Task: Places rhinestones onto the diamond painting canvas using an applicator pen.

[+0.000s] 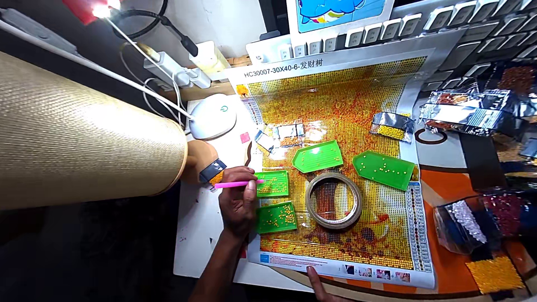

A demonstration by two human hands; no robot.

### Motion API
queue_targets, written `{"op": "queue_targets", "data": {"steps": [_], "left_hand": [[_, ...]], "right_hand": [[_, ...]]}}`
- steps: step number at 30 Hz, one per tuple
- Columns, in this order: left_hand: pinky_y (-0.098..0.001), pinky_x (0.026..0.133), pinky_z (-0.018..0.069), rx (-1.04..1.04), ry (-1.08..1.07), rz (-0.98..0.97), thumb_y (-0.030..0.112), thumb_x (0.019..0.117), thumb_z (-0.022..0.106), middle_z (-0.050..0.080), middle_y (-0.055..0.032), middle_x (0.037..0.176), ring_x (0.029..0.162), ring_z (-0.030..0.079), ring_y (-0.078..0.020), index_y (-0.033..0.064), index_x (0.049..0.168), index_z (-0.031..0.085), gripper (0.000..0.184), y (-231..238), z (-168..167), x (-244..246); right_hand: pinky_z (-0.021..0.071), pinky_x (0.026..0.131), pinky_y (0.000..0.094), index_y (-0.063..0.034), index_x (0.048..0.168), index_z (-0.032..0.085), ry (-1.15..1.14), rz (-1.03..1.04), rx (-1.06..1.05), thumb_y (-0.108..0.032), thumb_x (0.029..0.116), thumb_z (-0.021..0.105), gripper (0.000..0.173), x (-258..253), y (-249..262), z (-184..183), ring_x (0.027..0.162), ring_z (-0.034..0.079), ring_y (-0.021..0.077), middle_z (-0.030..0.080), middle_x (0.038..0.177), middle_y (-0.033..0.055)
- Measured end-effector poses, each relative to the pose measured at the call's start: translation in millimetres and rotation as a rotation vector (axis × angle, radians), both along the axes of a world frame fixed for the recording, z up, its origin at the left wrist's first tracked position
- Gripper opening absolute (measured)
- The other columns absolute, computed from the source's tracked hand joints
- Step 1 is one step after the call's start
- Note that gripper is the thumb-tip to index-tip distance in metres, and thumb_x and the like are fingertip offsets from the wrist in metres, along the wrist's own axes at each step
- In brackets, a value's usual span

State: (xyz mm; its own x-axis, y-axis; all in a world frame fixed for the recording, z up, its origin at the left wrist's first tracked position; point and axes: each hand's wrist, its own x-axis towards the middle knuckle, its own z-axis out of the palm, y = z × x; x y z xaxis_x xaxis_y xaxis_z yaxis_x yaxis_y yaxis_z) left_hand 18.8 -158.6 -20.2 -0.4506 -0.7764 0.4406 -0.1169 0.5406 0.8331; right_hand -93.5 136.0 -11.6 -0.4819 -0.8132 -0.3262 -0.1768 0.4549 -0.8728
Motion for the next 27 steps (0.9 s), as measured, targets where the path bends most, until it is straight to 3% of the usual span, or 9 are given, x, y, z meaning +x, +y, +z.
{"op": "queue_targets", "data": {"steps": [4,15,27], "left_hand": [[-0.0388,0.093,0.0561,0.001,-0.052,-0.012,0.016,0.1013,0.053,0.068,-0.0035,0.114,0.111,0.064,-0.0219,0.0115,0.113,0.067,0.019,0.7,-0.2,-1.2],[-0.0398,0.095,0.0554,0.008,-0.111,-0.008,0.016,0.1015,0.054,0.067,-0.0032,0.115,0.113,0.063,-0.022,0.0126,0.109,0.069,0.017,-0.4,-2.5,-1.1],[-0.038,0.09,0.0564,0.023,-0.043,-0.031,0.017,0.1012,0.054,0.068,-0.0033,0.111,0.108,0.064,-0.0217,0.0113,0.111,0.067,0.017,-3.3,0.0,1.3]], "right_hand": [[0.052,0.102,0.0216,0.0037,0.115,0.072,0.012,-0.07,0.007,-0.032,0.0838,0.079,0.048,0.8,-4.7,4.2,0.113,0.068,0.0059,0.075,0.111,0.0095],[0.0518,0.104,0.0219,0.0002,0.119,0.071,-0.079,-0.069,-0.012,-0.027,0.0885,0.076,0.041,1.5,-1.1,-5.9,0.118,0.065,0.0043,0.074,0.116,0.0056],[0.0507,0.105,0.0224,-0.0039,0.119,0.073,-0.028,-0.016,-0.01,-0.034,0.091,0.074,0.041,0.9,2.4,-11.3,0.118,0.064,0.0036,0.074,0.117,0.0037]]}}
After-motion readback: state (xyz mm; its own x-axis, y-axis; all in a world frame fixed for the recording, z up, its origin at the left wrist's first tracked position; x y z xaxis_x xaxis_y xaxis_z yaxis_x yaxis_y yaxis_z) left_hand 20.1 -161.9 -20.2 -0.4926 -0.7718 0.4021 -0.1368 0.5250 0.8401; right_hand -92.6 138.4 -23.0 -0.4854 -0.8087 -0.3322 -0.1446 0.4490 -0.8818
